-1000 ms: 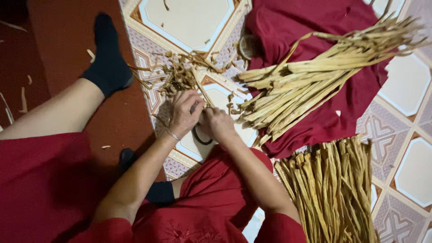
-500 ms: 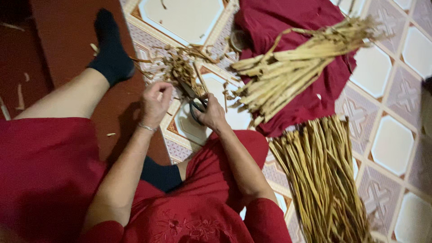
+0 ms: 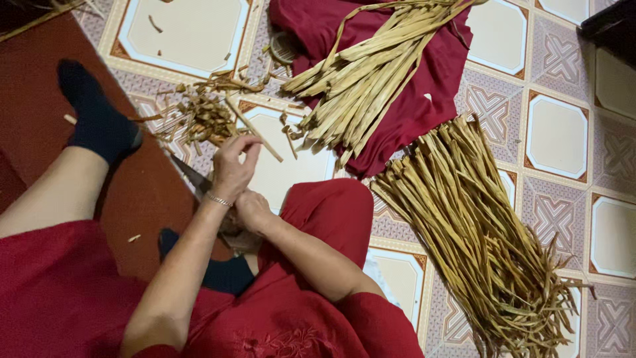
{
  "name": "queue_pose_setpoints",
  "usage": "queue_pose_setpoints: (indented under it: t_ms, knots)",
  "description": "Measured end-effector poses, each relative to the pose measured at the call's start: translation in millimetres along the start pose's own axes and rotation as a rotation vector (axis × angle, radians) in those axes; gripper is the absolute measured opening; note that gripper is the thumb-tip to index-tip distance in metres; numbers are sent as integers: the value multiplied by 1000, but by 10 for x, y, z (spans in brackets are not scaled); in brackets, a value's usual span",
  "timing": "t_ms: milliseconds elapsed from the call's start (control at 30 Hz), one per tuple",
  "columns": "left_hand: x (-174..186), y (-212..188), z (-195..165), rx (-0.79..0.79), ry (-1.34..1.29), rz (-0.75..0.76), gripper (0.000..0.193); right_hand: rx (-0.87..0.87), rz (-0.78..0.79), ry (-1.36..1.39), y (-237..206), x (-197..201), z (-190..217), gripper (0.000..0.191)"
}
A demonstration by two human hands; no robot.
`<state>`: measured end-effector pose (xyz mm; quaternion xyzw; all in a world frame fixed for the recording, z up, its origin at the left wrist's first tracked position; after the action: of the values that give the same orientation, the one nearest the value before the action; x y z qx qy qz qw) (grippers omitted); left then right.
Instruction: The person sits on the floor and uses scissors to cut dried plant stalks into short pieces. They gather the cut pieces into a bundle, place them on a red cloth, and arrange them neatly.
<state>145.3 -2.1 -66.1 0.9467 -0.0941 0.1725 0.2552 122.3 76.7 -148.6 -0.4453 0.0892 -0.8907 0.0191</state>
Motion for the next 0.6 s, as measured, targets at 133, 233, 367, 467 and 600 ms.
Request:
queue_pose_setpoints:
  t_ms: [133,233,367,467,600]
  knots:
    - [-629,443,227,64,-66,125,8,-49,55,-78,319,317,-528,29]
    - [-1036,893,411,-7,35,147,9,-132,-169,-12,723,1069,-1233,27]
    - [-1645,1480,595,-31,35,171,9,-250,-605,44,1240,2126,-2048,12]
    - [-2091,1858,689,-30,62,173,15,-72,-887,-124,1645,2660,-2250,22]
    - [-2534,2211,763,-62,201,136,36,-53,-1002,-213,2039,2889,-2446,41]
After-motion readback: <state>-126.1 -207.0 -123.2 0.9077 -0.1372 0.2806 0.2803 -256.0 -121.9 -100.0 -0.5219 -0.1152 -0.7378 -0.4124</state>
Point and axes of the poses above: each hand's wrist, its own y-axis towards the middle knuckle, its own x-axis out of the back of the hand, z = x × y, the point moved 6 cm from there along y, towards the middle knuckle, and after that the axes turned 8 degrees about -z, right-handed, at the moved point
